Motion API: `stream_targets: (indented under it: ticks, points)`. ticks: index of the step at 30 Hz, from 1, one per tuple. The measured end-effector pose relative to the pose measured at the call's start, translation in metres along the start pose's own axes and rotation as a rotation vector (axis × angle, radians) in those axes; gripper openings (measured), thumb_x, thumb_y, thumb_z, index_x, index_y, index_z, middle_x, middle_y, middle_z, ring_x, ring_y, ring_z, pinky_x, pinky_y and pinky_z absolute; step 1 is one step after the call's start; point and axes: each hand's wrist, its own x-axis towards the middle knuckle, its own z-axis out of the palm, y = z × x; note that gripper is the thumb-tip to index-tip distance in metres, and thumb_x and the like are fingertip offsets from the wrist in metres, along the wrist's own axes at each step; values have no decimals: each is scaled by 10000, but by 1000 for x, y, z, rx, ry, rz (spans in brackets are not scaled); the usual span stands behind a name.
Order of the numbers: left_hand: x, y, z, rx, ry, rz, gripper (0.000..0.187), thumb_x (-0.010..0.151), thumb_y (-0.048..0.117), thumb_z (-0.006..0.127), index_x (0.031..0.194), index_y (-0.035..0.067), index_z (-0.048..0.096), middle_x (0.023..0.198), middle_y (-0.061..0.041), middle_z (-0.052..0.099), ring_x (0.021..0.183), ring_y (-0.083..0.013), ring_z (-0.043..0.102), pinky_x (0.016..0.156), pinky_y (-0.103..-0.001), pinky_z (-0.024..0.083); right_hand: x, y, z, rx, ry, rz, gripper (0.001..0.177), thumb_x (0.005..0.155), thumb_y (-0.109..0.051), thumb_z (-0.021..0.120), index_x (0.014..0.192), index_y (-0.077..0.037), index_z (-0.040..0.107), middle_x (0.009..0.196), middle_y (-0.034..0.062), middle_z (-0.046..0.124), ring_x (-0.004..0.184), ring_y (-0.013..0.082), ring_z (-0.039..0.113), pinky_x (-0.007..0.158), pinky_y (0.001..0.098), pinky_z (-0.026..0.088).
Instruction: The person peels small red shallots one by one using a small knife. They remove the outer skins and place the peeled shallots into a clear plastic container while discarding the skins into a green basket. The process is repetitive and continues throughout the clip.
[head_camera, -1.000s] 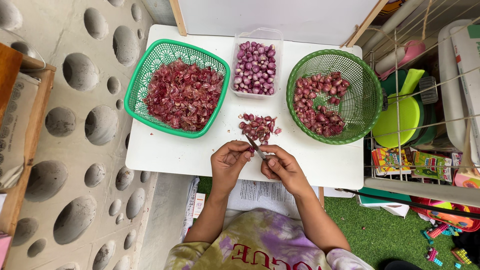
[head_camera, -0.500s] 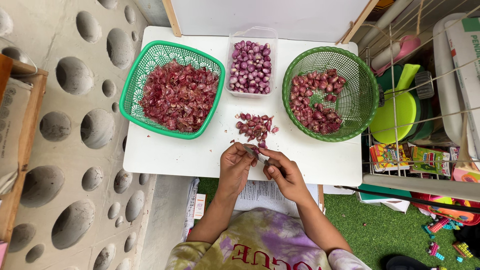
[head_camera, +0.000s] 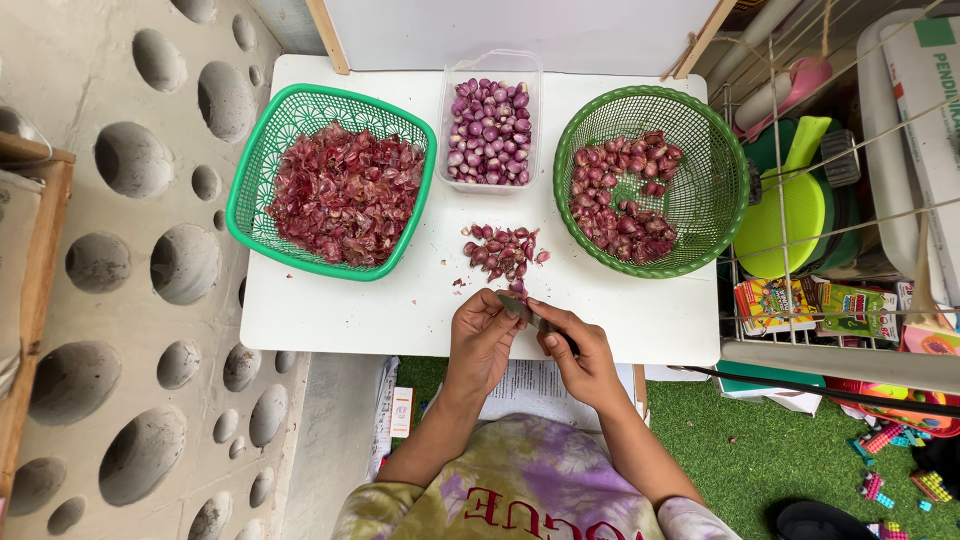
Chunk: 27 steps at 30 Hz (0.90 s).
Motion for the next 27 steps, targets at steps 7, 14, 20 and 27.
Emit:
stream_targets:
  ticks: [7, 14, 20, 27]
  points:
    - [0, -1, 5, 8, -4, 8, 78, 972, -66, 673, 984, 7, 646, 1013, -123, 710, 908, -170, 675, 841, -296, 550, 1, 3, -5, 191, -35, 57, 402, 1045, -174, 585, 1437, -88, 605, 730, 22, 561, 669, 94, 518, 627, 277, 451]
    - [1, -1, 4, 64, -3, 41, 78, 970, -80, 661, 985, -4, 659, 1041, -132, 716, 928, -167, 687, 855, -301, 559, 3, -7, -2, -122, 49, -70, 356, 1058, -172, 573, 1401, -96, 629, 836, 40, 655, 679, 88, 566, 622, 261, 465]
    - [1, 1, 5, 75, -30, 51, 86, 973, -93, 662, 1000, -12, 659, 1035, -143, 704, 918, -173, 673, 845, -300, 555, -1, 9, -4, 272, -21, 85, 387, 1057, -158, 573, 1434, -78, 613, 740, 5, 539, 675, 92, 478, 626, 261, 418]
    - [1, 1, 1, 136, -83, 88, 107, 986, -108, 665, 985, -5, 635, 1073, -153, 698, 930, -170, 670, 856, -304, 557, -4, 7, -2, -30, 31, 23, 357, 1042, -175, 592, 1383, -78, 633, 760, -9, 583, 630, 80, 475, 579, 254, 406]
